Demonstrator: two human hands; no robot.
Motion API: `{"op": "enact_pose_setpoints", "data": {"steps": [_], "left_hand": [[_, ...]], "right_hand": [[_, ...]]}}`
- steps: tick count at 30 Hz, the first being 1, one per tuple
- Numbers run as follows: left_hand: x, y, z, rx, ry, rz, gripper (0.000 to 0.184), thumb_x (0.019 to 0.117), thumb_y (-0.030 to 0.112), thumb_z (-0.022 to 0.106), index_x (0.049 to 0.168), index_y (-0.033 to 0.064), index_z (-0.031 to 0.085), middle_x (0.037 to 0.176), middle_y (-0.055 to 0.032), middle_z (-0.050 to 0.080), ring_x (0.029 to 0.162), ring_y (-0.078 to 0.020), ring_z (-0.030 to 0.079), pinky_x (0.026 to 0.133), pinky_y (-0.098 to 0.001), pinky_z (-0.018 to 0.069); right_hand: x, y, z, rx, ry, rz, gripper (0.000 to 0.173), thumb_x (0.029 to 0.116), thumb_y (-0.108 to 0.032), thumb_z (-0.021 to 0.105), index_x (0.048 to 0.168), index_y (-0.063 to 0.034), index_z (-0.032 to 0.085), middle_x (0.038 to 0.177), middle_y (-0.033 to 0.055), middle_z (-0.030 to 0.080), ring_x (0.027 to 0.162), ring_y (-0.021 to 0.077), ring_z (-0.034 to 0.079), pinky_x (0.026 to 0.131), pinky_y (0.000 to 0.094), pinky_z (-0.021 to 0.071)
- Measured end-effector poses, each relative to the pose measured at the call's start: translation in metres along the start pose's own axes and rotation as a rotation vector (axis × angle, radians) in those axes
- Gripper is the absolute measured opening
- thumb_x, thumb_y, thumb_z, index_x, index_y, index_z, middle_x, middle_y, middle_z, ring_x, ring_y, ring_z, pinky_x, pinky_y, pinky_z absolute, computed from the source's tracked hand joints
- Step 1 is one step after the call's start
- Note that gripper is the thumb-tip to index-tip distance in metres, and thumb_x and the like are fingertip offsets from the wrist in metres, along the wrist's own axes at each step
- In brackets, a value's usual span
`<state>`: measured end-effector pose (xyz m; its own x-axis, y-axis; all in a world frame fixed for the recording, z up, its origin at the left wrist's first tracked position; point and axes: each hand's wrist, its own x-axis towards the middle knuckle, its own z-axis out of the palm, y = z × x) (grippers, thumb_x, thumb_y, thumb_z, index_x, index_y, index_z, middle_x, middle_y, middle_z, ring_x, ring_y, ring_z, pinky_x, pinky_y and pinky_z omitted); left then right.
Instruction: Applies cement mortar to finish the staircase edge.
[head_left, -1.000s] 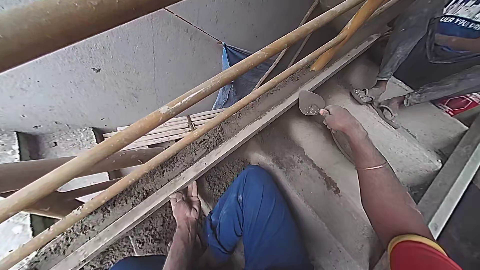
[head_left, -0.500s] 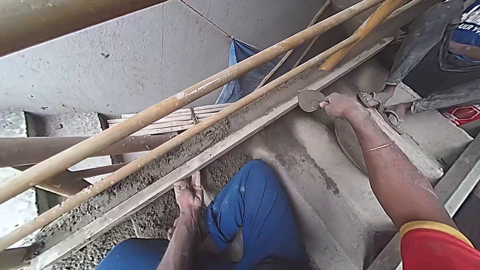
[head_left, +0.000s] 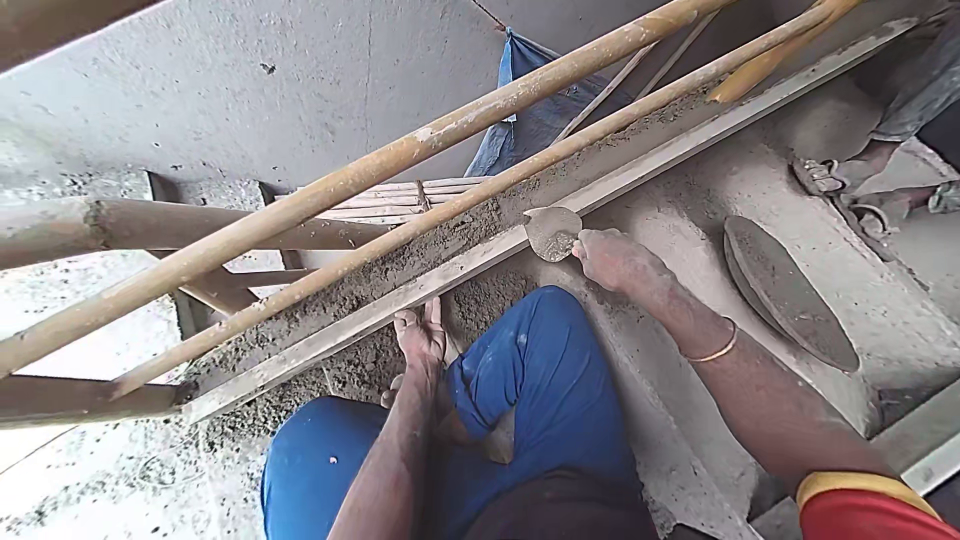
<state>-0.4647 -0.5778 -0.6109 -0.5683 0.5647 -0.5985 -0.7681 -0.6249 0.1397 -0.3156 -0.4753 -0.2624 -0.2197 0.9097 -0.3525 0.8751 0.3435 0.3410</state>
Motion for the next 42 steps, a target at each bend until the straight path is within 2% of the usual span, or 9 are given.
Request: {"op": "enact_pose_setpoints", "data": {"steps": [5, 9, 12, 19, 24, 29, 32, 37, 42], "left_hand": [[0.002, -0.001, 0.0, -0.014, -0.005, -0.011, 0.042, 0.1128, 0.025, 0.034, 0.152, 0.0168, 0.024, 0.14, -0.019, 0.053, 0.116, -0.0358, 0.066, 0.09, -0.0517, 0.0604], [0.002, -0.001, 0.002, -0.011, 0.025, 0.002, 0.041, 0.1129, 0.024, 0.035, 0.152, 0.0144, 0.026, 0.139, -0.0205, 0.053, 0.116, -0.0369, 0.065, 0.09, -0.0527, 0.0598], [0.002, -0.001, 0.003, -0.027, 0.027, 0.0, 0.039, 0.1127, 0.023, 0.036, 0.15, 0.0136, 0.027, 0.136, -0.0202, 0.054, 0.115, -0.0366, 0.066, 0.089, -0.0532, 0.0601], [0.0, 0.0, 0.005, -0.034, 0.03, -0.016, 0.041, 0.1127, 0.024, 0.036, 0.152, 0.0143, 0.027, 0.139, -0.0206, 0.053, 0.116, -0.0369, 0.065, 0.09, -0.0528, 0.0602], [0.0, 0.002, 0.005, -0.058, 0.028, -0.032, 0.04, 0.1118, 0.022, 0.04, 0.15, 0.0158, 0.031, 0.14, -0.0209, 0.053, 0.118, -0.0385, 0.064, 0.091, -0.0546, 0.0593], [-0.002, 0.002, 0.006, -0.06, 0.031, -0.032, 0.035, 0.1118, 0.019, 0.039, 0.146, 0.0141, 0.033, 0.134, -0.021, 0.056, 0.112, -0.0377, 0.066, 0.088, -0.0537, 0.0601], [-0.001, 0.003, 0.007, -0.067, 0.051, -0.04, 0.04, 0.112, 0.019, 0.039, 0.15, 0.0127, 0.03, 0.136, -0.0224, 0.053, 0.113, -0.0389, 0.066, 0.087, -0.0536, 0.0608], [0.0, 0.001, 0.008, -0.058, 0.07, -0.039, 0.04, 0.1117, 0.014, 0.038, 0.15, 0.0127, 0.029, 0.135, -0.0199, 0.051, 0.111, -0.0353, 0.064, 0.086, -0.0529, 0.0599], [0.001, 0.0, 0.008, -0.073, 0.09, -0.035, 0.04, 0.1116, 0.015, 0.039, 0.15, 0.0102, 0.03, 0.134, -0.0223, 0.053, 0.109, -0.0379, 0.067, 0.084, -0.0547, 0.0613]], "right_hand": [[-0.001, -0.013, 0.014, 0.044, -0.04, -0.093, 0.035, 0.1104, -0.038, 0.043, 0.116, -0.0087, 0.062, 0.104, 0.0162, 0.069, 0.103, 0.0349, 0.069, 0.087, 0.0549, 0.0552], [0.027, 0.053, 0.0, 0.19, 0.183, 0.135, 0.04, 0.1114, -0.035, 0.042, 0.114, 0.0002, 0.06, 0.099, 0.0254, 0.068, 0.093, 0.0435, 0.069, 0.08, 0.063, 0.0544], [0.039, 0.072, -0.004, 0.232, 0.174, 0.198, 0.04, 0.1123, -0.034, 0.039, 0.114, 0.0019, 0.057, 0.093, 0.0253, 0.066, 0.076, 0.0392, 0.07, 0.071, 0.058, 0.0569], [0.019, -0.027, 0.017, 0.06, 0.006, 0.077, 0.038, 0.1117, -0.033, 0.041, 0.127, -0.0006, 0.053, 0.111, 0.0241, 0.067, 0.107, 0.0414, 0.068, 0.088, 0.0573, 0.0554], [0.01, -0.084, 0.046, 0.017, -0.029, -0.023, 0.035, 0.1111, -0.033, 0.041, 0.127, -0.0036, 0.052, 0.11, 0.0209, 0.068, 0.108, 0.0387, 0.069, 0.087, 0.0552, 0.0566], [-0.026, -0.149, 0.081, -0.032, -0.133, -0.221, 0.038, 0.1121, -0.025, 0.032, 0.134, -0.0008, 0.052, 0.121, 0.0228, 0.066, 0.116, 0.0393, 0.066, 0.093, 0.055, 0.0555], [-0.021, -0.125, 0.069, -0.03, -0.111, -0.224, 0.044, 0.113, -0.034, 0.032, 0.132, -0.0023, 0.055, 0.119, 0.0211, 0.067, 0.116, 0.0375, 0.066, 0.096, 0.0539, 0.0541], [0.021, -0.03, 0.018, 0.046, 0.086, -0.011, 0.041, 0.113, -0.035, 0.035, 0.125, -0.0011, 0.056, 0.113, 0.0244, 0.067, 0.113, 0.0409, 0.066, 0.096, 0.0578, 0.0516], [0.073, -0.003, -0.005, 0.098, 0.133, 0.024, 0.042, 0.1125, -0.035, 0.037, 0.118, 0.001, 0.057, 0.094, 0.0238, 0.066, 0.079, 0.0371, 0.07, 0.073, 0.0542, 0.0576]]}}
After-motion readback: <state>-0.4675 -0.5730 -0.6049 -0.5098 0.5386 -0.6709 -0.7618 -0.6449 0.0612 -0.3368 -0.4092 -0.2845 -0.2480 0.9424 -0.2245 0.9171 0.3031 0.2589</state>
